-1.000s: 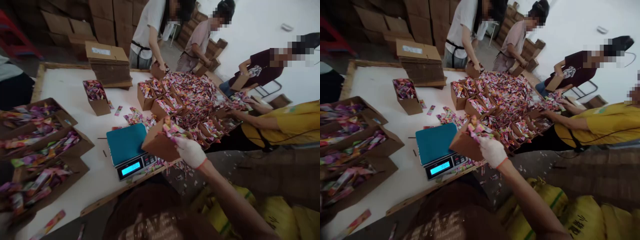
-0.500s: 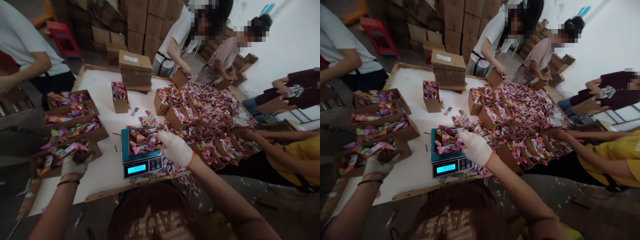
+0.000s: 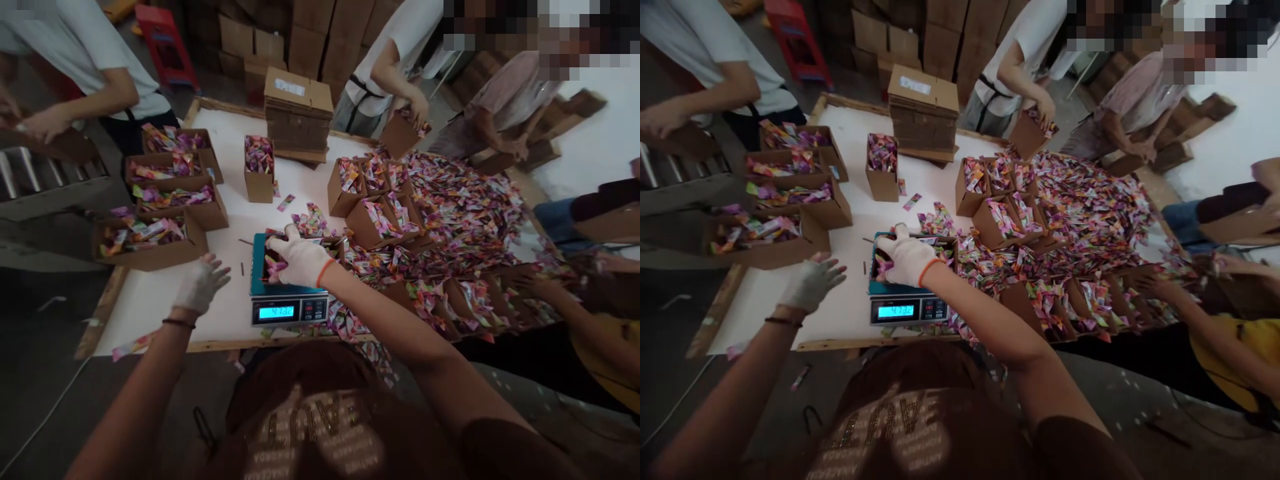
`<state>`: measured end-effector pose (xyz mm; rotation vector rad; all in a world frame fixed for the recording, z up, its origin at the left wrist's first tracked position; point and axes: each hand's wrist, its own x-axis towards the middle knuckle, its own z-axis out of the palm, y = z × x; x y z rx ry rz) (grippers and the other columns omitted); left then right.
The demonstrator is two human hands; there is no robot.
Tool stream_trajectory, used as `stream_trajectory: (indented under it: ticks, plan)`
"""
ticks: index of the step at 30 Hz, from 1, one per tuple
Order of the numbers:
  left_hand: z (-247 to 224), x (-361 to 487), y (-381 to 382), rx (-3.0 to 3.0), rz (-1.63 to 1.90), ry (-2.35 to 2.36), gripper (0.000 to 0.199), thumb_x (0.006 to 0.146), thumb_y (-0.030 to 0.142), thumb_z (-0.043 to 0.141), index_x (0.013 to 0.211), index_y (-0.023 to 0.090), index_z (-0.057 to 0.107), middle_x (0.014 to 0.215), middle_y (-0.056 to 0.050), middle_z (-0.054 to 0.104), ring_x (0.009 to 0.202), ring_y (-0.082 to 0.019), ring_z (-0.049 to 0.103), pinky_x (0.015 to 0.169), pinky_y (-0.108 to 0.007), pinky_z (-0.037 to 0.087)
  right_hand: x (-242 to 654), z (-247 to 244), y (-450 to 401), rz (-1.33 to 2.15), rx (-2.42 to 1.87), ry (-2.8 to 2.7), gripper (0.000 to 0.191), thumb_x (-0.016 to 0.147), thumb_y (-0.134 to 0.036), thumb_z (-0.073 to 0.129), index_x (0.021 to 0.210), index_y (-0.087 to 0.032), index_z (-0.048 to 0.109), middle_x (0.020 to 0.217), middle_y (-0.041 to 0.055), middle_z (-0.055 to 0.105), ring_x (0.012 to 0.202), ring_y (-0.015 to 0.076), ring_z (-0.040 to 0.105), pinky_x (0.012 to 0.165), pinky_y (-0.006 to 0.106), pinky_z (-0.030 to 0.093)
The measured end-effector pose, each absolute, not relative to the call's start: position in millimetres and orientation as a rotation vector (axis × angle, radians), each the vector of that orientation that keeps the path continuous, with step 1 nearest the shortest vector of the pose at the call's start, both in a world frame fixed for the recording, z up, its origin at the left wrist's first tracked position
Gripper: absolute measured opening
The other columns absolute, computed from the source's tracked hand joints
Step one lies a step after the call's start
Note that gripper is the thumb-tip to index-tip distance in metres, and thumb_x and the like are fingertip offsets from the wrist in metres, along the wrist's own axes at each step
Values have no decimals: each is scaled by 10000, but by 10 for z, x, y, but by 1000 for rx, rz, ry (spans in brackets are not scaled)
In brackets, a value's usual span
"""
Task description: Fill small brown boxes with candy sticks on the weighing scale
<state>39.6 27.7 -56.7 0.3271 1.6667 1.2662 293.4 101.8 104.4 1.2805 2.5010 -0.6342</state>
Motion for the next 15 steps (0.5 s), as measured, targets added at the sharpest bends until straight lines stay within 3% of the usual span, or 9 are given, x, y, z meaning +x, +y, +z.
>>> stream_trajectory:
  ticks: [2,4,8,11,15]
  plan:
    - [-582,559,18,224,1238,1655,371,887,531,814,1102,266,668,1140,-107,729,1015,-300,787,1066,-572,699,2926,1015,1061,-546,1220,2541,430,1198,-350,722,1609,-255,802,1768,178,592,1321,313,829,1126,422,673]
    - [-600,691,-197,139,1226,1661,383,817,476,820,1086,245,673,1159,-115,736,970,-273,785,1018,-512,698,2970,977,1061,-495,1091,2580,377,1226,-259,625,1539,-225,833,1701,168,653,1350,314,811,1135,419,656]
    - [-612,991,-358,136,1269,1651,508,790,539,831,1177,222,741,1293,-152,782,966,-266,792,945,-468,701,3025,823,1010,-549,970,2622,374,1180,-301,741,1533,-216,828,1640,151,700,1321,305,810,1132,411,652]
    - [-565,1232,-267,402,1389,1636,752,829,736,855,1365,213,792,1407,-184,796,1174,-353,817,1111,-550,688,2974,725,1015,-615,1022,2630,410,1140,-107,654,1493,-194,841,1546,145,753,1329,263,802,1147,351,636]
    - [-431,1430,-59,768,1495,1614,825,903,827,847,1448,208,833,1564,-227,790,1572,-447,702,1433,-585,485,3154,865,1088,-779,1243,2752,418,1037,1,624,1298,-181,896,1377,131,814,1270,262,791,1174,351,627]
